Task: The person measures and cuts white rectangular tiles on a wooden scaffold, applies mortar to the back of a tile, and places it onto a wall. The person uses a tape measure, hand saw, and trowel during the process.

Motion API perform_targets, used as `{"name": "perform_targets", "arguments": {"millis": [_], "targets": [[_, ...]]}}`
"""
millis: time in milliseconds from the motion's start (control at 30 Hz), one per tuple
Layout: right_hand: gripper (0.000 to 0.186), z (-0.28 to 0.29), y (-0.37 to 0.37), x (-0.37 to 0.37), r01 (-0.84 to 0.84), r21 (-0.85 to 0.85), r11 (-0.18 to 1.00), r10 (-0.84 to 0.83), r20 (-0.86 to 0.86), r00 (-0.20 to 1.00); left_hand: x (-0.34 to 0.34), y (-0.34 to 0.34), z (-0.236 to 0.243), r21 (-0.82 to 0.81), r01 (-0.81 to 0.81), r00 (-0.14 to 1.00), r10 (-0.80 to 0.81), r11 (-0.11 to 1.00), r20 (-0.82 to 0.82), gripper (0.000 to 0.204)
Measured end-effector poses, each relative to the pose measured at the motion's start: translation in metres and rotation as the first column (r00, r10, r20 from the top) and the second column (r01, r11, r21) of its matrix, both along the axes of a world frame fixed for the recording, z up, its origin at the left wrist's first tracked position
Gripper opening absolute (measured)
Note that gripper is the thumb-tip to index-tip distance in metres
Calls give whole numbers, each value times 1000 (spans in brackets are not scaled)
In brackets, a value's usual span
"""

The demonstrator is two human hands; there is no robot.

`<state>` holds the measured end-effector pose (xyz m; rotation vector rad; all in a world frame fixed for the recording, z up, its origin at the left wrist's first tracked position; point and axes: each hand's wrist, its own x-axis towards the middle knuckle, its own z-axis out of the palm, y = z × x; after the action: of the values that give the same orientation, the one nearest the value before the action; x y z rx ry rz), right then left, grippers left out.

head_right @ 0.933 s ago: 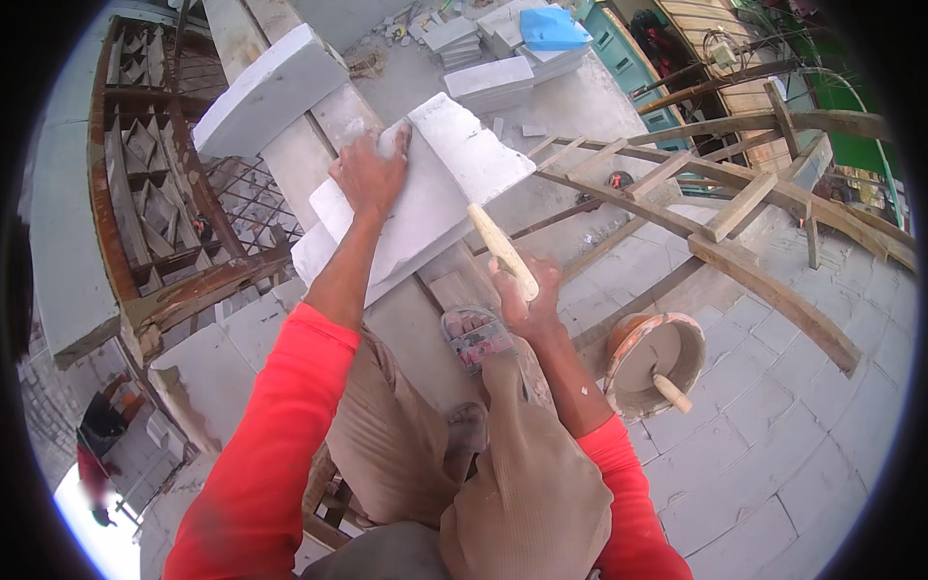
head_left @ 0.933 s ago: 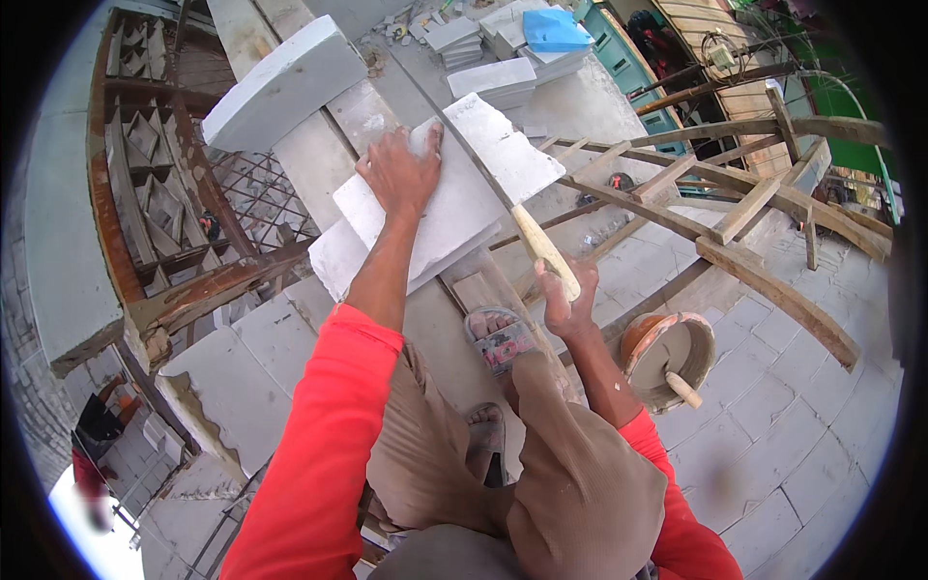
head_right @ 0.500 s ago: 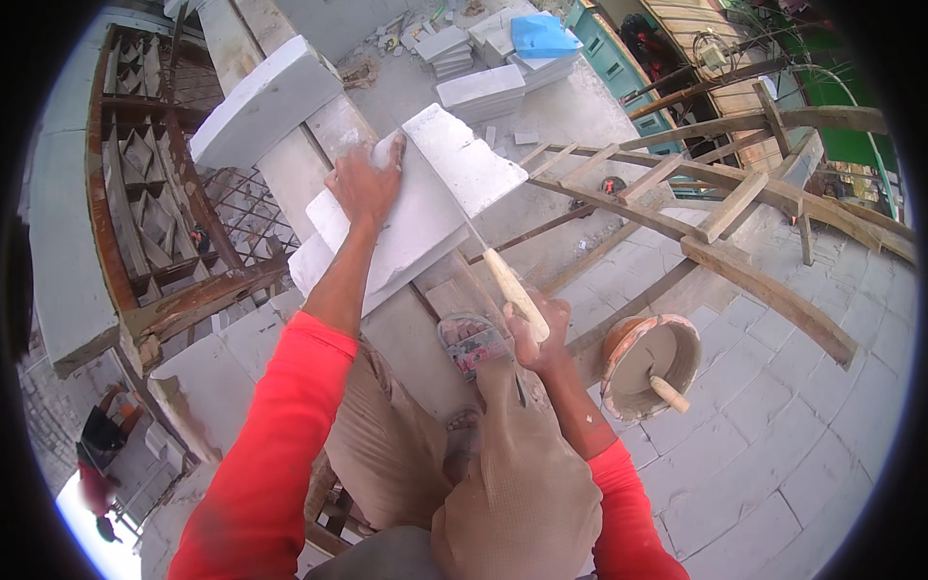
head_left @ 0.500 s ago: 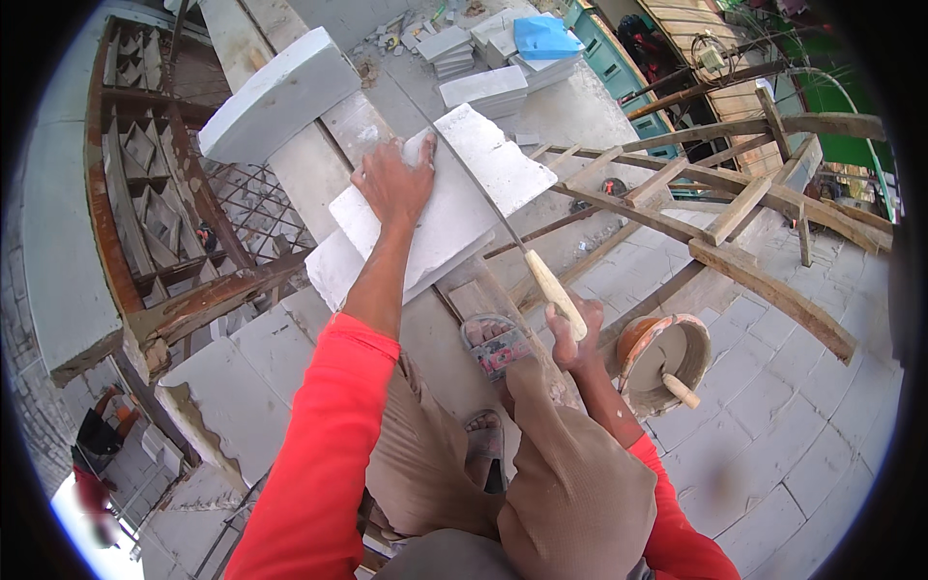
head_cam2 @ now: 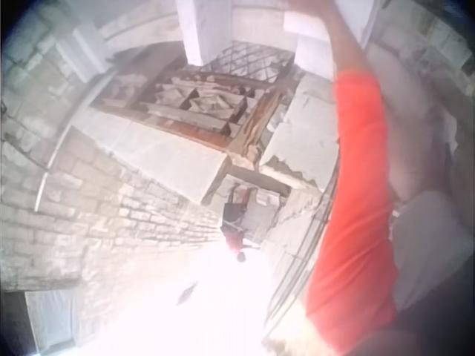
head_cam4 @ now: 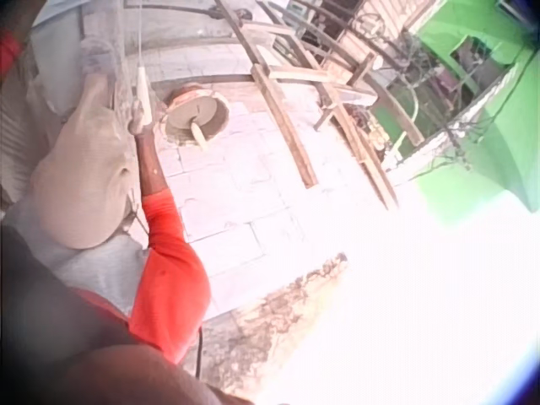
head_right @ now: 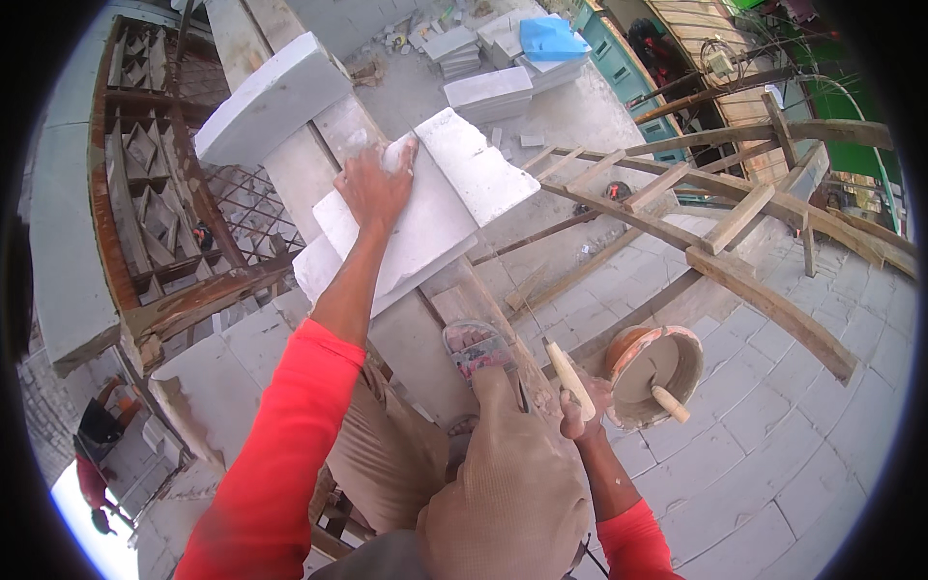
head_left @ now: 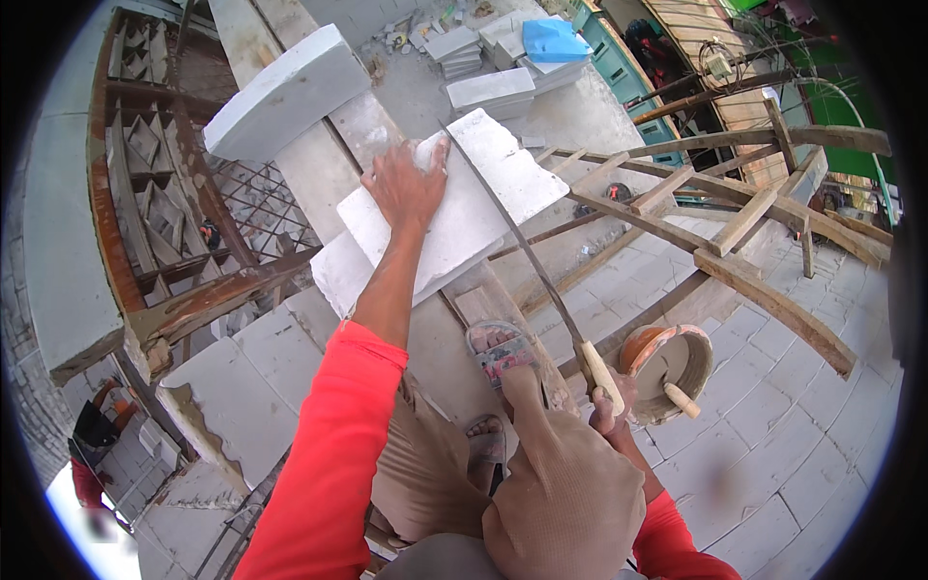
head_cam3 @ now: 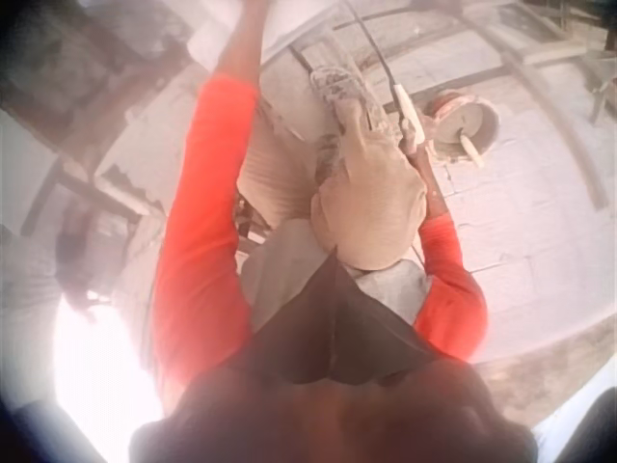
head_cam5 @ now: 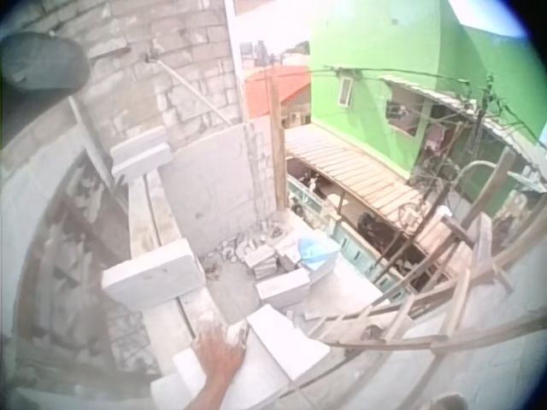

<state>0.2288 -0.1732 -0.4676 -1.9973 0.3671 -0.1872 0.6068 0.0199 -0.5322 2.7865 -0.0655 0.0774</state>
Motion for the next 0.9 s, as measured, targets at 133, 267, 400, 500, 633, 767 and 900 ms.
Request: {"name": "perform_targets", "arguments": {"millis": [133,267,400,500,633,767,900], "targets": [[27,-9,5,71,11,-56,998,-13,-30,999,6,-13,-4,-57,43,999,-42,997,15,66],[25,-19,12,86,17,-69,997,-19,-20,1000,-5,-13,-4,-44,26,997,-29,999,-68,67],[58,12,2,-19,32,59,998,-30,-30,999,2,-3,-1,-22,32,1000,-32,999,-1,65],[38,10,-2,39,-46,59,997,49,-51,997,4,-2,-3,-40,54,999,-54,998,9,65],[16,-13,26,147,58,113,992,-69,96,993,-2,-13,-13,-36,77,997,-78,996,-24,62],[40,-5,26,34,105,1,994,-105,128,986,8,-2,0,-52,60,998,-60,997,11,64],[33,8,18,18,72,50,996,-74,40,996,4,0,4,-57,67,998,-68,996,-11,64]]}}
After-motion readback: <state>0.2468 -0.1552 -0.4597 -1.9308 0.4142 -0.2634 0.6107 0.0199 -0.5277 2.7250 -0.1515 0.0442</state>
